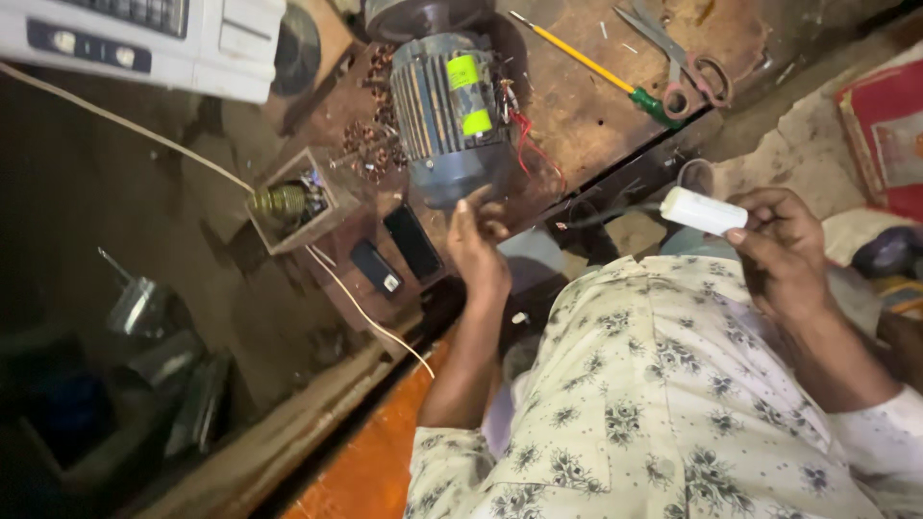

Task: The person uses scissors to cut a wire connected to an electric motor, then wraps the wire end with white tape. They then connect the taped wire to a small electrical component and place it on the motor.

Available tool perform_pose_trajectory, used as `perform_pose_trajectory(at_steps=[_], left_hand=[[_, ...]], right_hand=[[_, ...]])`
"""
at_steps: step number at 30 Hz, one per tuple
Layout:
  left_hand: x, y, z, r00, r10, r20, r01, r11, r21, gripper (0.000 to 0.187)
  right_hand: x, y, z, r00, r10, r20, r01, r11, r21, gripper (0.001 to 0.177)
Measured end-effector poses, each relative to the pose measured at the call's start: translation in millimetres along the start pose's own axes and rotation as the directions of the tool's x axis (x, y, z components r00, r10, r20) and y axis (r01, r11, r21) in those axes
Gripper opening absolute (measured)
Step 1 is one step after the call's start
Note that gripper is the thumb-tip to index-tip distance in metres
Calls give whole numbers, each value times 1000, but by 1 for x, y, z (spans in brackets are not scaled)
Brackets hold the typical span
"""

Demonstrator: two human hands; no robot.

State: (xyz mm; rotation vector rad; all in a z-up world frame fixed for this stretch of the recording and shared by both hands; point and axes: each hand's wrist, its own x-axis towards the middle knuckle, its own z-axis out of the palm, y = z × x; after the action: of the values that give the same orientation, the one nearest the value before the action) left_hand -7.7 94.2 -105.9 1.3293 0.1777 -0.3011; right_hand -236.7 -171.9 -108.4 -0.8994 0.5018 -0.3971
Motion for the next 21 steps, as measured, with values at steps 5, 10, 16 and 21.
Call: perform_pose_trajectory(at_steps=[5,10,16,21], left_hand=[[-48,-31,3,999,-27,42,18,982,188,34],[-82,-33,52,962,-184,200,190,982,-12,45],[-77,-15,98,965,-237,-110,170,888,-428,35],[-87,-31,120,967,-33,-251,-91,880,-467,24]], right_hand=[[51,3,19,988,52,143,-61,996,64,35],[74,-6,16,940,35,339,38,978,-205,40],[105,-39,1,703,-75,707,382,879,-286,41],[126,-49,-8,487,-41,873,702,613,-363,38]])
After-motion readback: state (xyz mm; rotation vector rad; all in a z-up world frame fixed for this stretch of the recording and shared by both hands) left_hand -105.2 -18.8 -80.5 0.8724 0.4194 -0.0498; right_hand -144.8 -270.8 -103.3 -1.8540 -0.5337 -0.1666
